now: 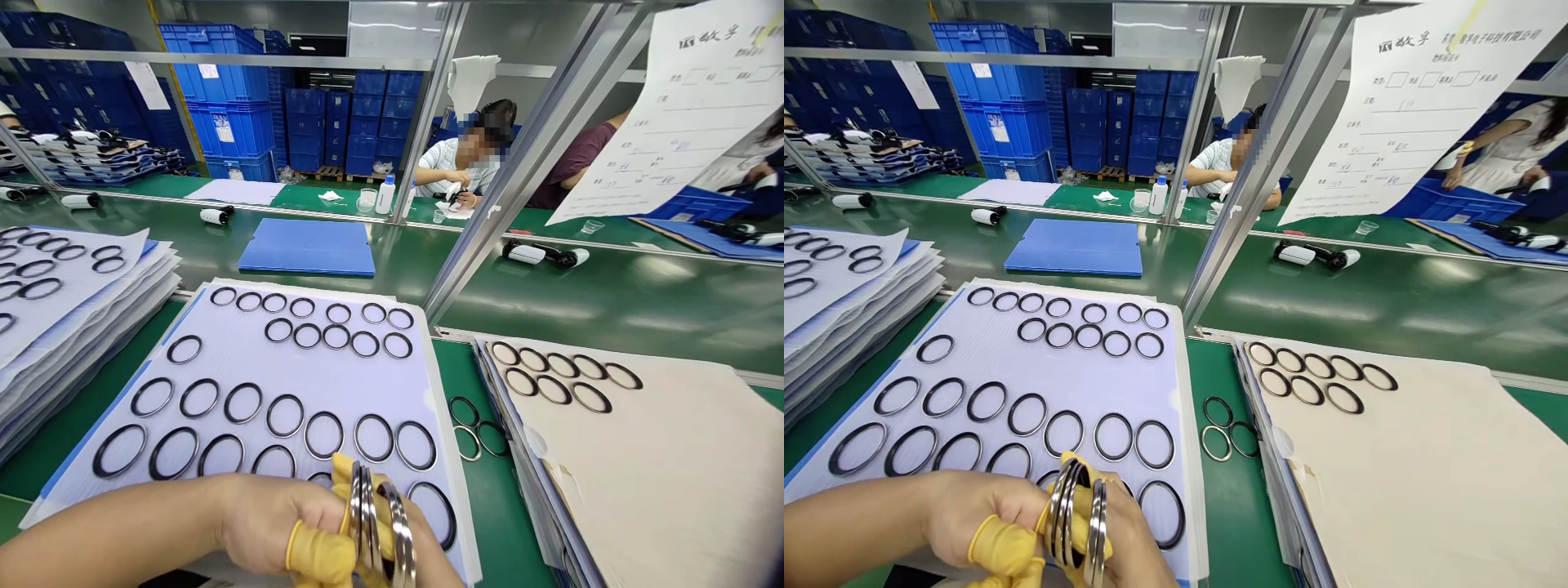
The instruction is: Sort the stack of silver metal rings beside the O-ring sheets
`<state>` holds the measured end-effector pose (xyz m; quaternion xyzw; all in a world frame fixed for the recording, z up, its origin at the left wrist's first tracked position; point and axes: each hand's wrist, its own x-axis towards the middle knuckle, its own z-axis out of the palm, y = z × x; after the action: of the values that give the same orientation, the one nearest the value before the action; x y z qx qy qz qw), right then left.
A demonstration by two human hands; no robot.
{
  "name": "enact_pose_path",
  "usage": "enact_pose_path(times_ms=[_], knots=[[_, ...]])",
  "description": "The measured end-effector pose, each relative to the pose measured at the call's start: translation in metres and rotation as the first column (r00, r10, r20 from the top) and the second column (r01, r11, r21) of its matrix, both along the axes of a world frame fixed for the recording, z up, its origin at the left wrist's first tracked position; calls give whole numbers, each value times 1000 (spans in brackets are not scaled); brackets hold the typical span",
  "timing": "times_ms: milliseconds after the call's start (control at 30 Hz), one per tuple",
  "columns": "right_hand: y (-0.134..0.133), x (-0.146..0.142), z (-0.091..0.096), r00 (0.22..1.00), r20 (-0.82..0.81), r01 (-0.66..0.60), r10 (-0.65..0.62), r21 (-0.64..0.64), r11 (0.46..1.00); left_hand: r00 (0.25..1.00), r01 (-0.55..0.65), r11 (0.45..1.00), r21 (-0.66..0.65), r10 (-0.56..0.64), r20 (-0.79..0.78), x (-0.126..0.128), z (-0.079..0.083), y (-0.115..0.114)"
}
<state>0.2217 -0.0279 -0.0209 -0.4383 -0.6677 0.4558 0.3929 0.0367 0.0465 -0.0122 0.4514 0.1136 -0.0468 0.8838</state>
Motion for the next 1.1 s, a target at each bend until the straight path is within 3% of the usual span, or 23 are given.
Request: enact_pose_path(times_ms=[167, 300, 367, 500, 600, 700, 767, 933, 1100], knots=[[8, 5, -10, 991, -15, -131, 131, 0, 991, 995, 3, 989, 149, -18, 96, 3, 28, 2], [13, 14, -20, 978, -132, -154, 160, 57, 986, 995, -7, 878, 479, -40, 89, 2, 35, 2], [10, 16, -21, 969, -194, -138, 150, 74, 988, 1000, 1, 841, 541, -11, 15, 0, 31, 0], [-1, 10, -21, 968, -235, -83, 86, 20, 996, 994, -42, 856, 515, 88, -66, 0, 23, -2], [-6, -2, -24, 958, -280, 19, -65, -165, 986, 991, -106, 812, 573, 137, -11, 3, 22, 0], [-5, -12, -27, 918, -320, 123, -234, -331, 935, 982, -184, 767, 614, 166, 87, 6, 22, 3], [-5, -15, -26, 912, -333, 144, -239, -287, 947, 975, -222, 748, 625, 164, 150, 8, 24, 4], [-10, -21, -21, 909, -382, 171, -166, -22, 985, 977, -214, 709, 672, 152, 150, 12, 32, 4], [-12, -32, -30, 881, -422, 257, -214, 48, 965, 961, -243, 608, 756, 259, 100, 9, 39, 2]])
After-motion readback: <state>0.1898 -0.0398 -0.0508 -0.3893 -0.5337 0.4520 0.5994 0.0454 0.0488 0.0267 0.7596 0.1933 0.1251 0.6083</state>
